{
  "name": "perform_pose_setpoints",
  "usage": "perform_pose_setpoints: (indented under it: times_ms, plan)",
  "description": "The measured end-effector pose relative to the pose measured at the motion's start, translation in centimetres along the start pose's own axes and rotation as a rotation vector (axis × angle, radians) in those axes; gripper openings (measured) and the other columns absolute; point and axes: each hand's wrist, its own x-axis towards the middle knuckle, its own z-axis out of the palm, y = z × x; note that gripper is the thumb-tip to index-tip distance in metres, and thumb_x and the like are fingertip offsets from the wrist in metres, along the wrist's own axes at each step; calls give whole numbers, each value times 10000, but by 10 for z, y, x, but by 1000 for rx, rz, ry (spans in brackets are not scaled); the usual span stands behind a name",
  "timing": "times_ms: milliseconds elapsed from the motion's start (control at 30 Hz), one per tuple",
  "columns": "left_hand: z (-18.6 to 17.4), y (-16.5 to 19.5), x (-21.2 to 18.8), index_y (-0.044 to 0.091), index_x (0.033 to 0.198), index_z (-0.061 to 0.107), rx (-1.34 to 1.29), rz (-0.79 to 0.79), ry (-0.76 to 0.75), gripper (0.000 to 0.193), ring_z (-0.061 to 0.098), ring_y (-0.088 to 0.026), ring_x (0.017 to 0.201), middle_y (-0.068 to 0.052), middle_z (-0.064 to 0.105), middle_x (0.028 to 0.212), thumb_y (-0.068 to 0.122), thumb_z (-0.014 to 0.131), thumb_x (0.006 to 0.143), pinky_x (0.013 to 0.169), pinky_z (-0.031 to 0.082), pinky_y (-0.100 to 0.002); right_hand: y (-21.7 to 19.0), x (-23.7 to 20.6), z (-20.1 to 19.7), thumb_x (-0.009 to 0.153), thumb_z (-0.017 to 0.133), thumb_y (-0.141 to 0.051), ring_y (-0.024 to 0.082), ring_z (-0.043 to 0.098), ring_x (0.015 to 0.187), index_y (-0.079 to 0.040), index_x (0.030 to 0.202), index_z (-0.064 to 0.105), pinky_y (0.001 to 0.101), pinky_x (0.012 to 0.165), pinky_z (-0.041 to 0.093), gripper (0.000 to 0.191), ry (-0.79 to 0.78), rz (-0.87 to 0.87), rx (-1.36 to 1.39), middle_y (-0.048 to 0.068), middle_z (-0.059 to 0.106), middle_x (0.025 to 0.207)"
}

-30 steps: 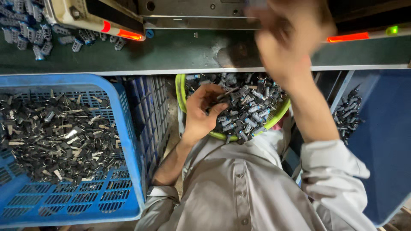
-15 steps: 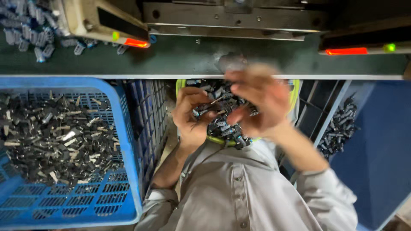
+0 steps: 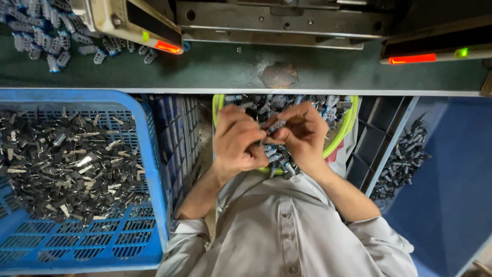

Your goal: The person picks small metal connector components one at a time from a bowl on their lap, manipulates and checks each piece by hand, and places them into blue plastic baskets. They occasionally reach up to feed or clear parts at a bench-top press machine and adjust the bowl of parts.

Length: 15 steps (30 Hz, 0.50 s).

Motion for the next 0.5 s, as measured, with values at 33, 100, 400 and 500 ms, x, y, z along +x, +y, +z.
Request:
perform_pose_setpoints:
  times_ms: [33,100,400,500]
  plan:
    - [-1,-2,1,65,973,628,38,44,-11,315,606,-297,893,-68,624,936,15,653,664,838,525,-505,4,0,-2,908,645,159,201,692,943,11,1162,515,310,781,599,321,-26,-40,-20,228,699,1099]
    - [-5,-1,0,81,983,643,108,122,-43,270,609,-286,902,-66,639,970,36,719,728,830,523,-498,11,3,-7,884,642,188,205,694,908,3,1120,502,290,742,582,331,16,-62,-65,240,696,1055]
    - [-13,20,-2,56,979,759,267,-257,-53,158,599,-270,801,-58,785,976,71,740,823,755,475,-408,-54,54,-9,907,472,263,267,702,835,-18,1147,386,295,613,587,379,129,-516,-370,281,657,1006]
    - [-12,21,2,-27,1071,699,-313,-876,-107,237,771,-217,874,-117,755,1051,174,612,980,790,611,-354,-95,94,6,897,570,200,188,709,800,15,1113,415,323,656,590,324,16,-804,-757,202,698,1023]
